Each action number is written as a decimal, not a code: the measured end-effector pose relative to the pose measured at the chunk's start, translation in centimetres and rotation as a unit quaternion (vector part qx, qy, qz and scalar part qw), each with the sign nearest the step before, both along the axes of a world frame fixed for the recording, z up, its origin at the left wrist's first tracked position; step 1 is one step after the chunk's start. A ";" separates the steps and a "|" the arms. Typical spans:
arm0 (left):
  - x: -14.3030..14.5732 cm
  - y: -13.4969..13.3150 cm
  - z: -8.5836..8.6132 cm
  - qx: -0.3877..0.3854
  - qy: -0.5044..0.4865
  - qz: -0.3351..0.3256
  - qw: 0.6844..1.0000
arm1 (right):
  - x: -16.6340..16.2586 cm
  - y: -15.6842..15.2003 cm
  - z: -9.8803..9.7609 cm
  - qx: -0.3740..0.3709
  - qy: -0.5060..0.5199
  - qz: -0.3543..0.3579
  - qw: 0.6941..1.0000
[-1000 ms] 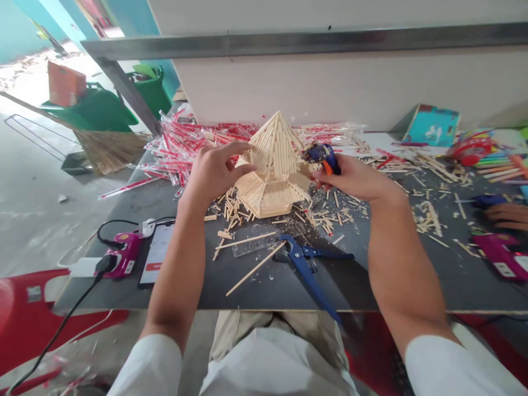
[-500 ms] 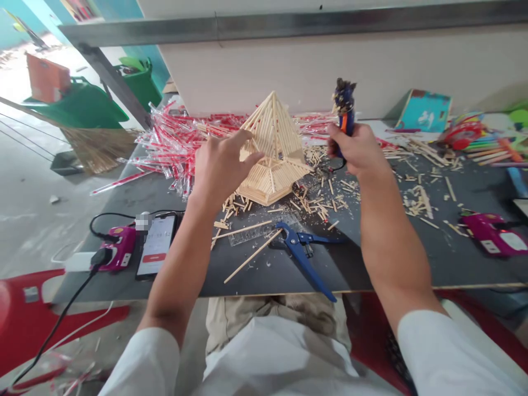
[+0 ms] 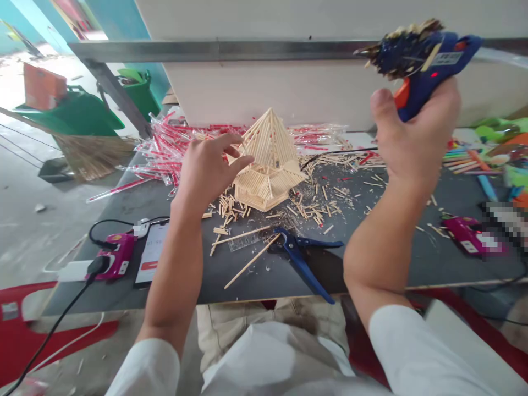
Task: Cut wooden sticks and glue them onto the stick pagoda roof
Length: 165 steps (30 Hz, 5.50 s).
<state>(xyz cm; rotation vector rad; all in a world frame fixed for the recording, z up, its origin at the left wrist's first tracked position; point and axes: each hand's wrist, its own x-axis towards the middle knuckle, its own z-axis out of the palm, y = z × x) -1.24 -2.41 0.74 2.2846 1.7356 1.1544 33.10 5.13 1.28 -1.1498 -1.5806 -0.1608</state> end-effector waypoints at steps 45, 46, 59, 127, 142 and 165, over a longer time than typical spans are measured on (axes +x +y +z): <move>1.0 2.5 -0.6 -0.058 -0.050 -0.040 0.996 | -4.3 -3.4 2.4 -0.109 -0.232 -0.096 0.962; 1.2 2.5 -0.7 -0.065 -0.053 -0.047 0.995 | -4.3 -3.7 2.5 -0.108 -0.236 -0.096 0.961; 1.3 2.4 -0.5 -0.038 -0.041 -0.044 0.997 | -3.8 -3.6 0.8 0.003 -0.250 -0.102 0.963; 1.1 2.3 -0.7 -0.031 0.018 -0.035 0.999 | -4.1 -0.1 -0.5 0.148 -0.251 0.012 0.956; 0.9 2.1 -0.4 -0.036 0.012 -0.018 0.999 | -4.6 -0.8 -0.6 0.073 -0.240 0.010 0.968; 1.0 2.3 -0.5 -0.020 0.022 -0.014 0.999 | -4.6 -0.3 -1.0 0.100 -0.223 -0.007 0.970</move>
